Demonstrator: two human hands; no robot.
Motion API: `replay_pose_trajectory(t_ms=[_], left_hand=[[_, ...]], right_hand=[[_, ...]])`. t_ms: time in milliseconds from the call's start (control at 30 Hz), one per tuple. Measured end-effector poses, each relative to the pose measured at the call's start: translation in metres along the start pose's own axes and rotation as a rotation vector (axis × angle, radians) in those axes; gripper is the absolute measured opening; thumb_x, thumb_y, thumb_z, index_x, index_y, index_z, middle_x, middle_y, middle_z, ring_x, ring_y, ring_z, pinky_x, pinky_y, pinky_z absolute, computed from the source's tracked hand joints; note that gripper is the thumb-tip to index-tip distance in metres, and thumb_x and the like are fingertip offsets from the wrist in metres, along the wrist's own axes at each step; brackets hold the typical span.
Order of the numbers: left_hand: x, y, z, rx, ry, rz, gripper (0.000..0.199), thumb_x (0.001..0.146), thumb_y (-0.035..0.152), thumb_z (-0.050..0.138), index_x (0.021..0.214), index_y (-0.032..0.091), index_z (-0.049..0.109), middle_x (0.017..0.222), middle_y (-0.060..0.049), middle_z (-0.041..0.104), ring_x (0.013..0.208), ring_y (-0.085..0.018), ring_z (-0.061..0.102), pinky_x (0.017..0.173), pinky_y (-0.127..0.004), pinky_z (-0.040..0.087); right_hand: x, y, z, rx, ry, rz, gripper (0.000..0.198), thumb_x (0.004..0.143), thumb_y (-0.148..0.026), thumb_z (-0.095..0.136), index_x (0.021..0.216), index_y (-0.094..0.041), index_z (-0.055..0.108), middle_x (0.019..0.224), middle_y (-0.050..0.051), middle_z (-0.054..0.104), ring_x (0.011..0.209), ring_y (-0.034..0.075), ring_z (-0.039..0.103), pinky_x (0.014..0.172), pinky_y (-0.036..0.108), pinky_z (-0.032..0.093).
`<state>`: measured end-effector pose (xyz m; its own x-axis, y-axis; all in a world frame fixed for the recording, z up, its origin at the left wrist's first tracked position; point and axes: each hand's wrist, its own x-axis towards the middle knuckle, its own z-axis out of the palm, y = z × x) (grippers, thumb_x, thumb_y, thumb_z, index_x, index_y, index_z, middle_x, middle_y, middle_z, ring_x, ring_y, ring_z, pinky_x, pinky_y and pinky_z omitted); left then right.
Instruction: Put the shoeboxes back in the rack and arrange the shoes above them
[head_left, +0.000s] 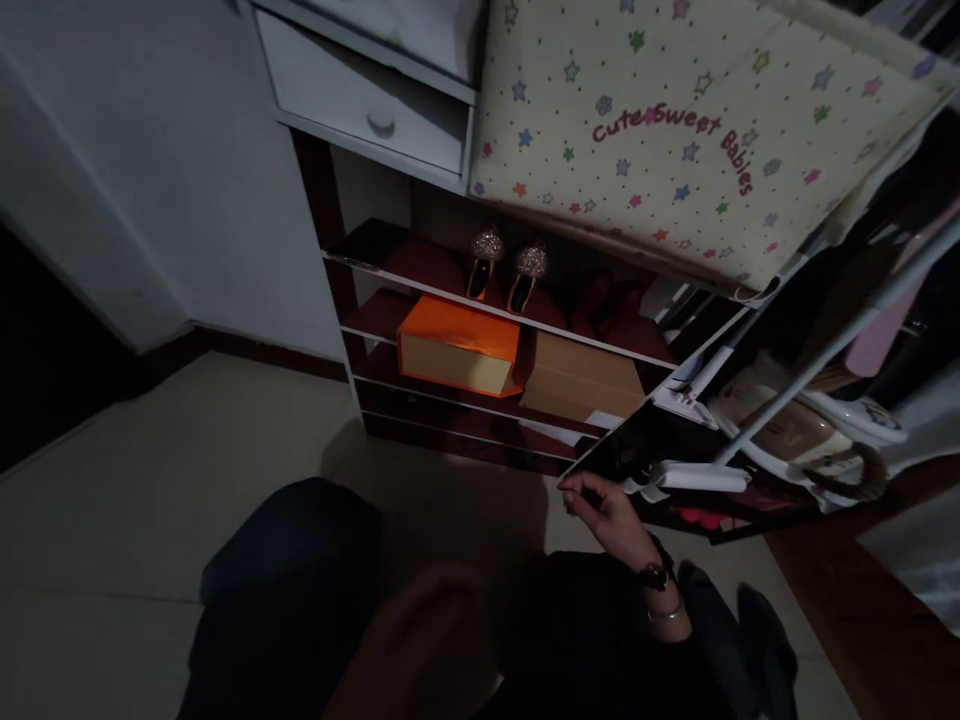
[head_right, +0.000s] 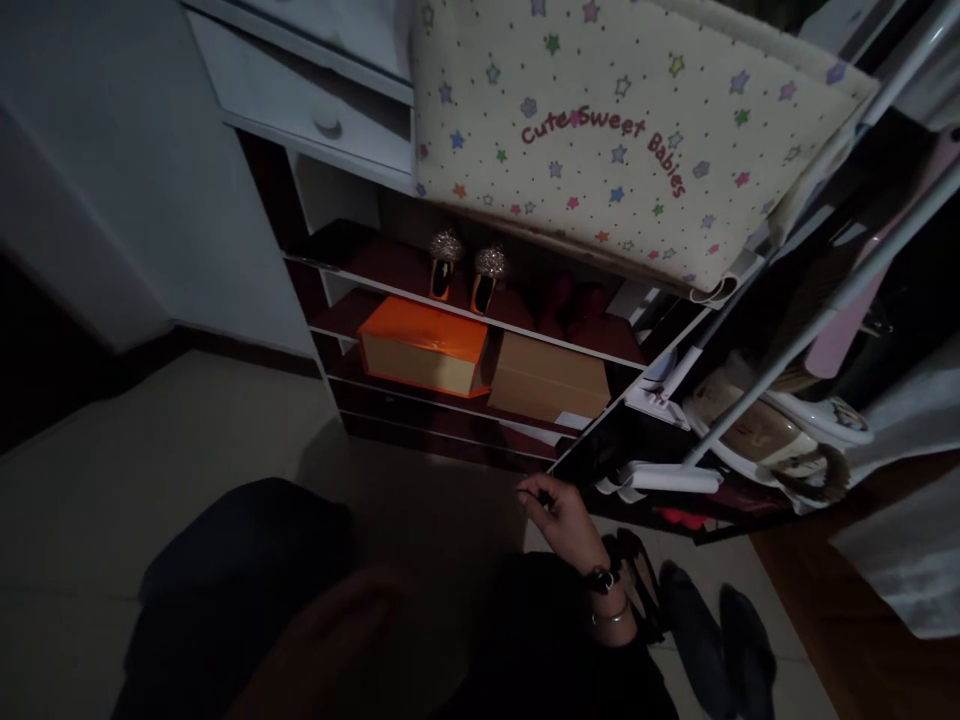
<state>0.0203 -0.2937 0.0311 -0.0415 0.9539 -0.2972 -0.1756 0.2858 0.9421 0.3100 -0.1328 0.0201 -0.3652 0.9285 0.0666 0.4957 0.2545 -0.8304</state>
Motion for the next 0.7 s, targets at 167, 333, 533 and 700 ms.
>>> replay_pose_trajectory(t_ms=[167,333,533,700], left_hand=[[0.106,0.041,0.057,-0.187,-0.002,0.326,0.022,0.083,0.042,0.073,0.083,0.020,0.073,0.086,-0.006,0.074,0.078,-0.019,0.068,0.074,-0.030,0.054],[0.156,0.102,0.089,-0.132,-0.081,0.798,0.014,0.094,0.033,0.065,0.090,0.020,0.068,0.086,-0.003,0.072,0.079,-0.015,0.067,0.077,-0.027,0.053],[0.194,0.116,0.082,0.404,-0.216,1.168,0.012,0.099,0.022,0.056,0.095,0.019,0.067,0.090,-0.005,0.072,0.085,-0.017,0.068,0.080,-0.030,0.052],[0.241,0.064,0.045,0.931,-0.395,1.306,0.018,0.095,0.015,0.052,0.092,0.019,0.069,0.089,-0.008,0.073,0.087,-0.021,0.068,0.080,-0.033,0.050]], right_hand=[[0.035,-0.005,0.007,0.015,0.002,-0.063,0.031,0.099,-0.048,0.060,0.096,-0.020,0.072,0.079,0.001,0.064,0.073,0.017,0.057,0.066,0.028,0.043],[0.076,-0.030,-0.010,0.002,0.125,-0.224,0.029,0.100,-0.044,0.060,0.094,-0.020,0.074,0.086,0.003,0.072,0.080,0.018,0.063,0.072,0.029,0.045],[0.094,-0.051,-0.039,0.111,0.687,-0.357,0.026,0.096,-0.044,0.068,0.096,-0.019,0.074,0.089,0.004,0.074,0.076,0.017,0.063,0.071,0.029,0.048],[0.094,-0.016,-0.028,0.235,0.826,-0.213,0.029,0.088,-0.046,0.073,0.087,-0.017,0.074,0.076,0.002,0.068,0.067,0.014,0.056,0.064,0.027,0.044]])
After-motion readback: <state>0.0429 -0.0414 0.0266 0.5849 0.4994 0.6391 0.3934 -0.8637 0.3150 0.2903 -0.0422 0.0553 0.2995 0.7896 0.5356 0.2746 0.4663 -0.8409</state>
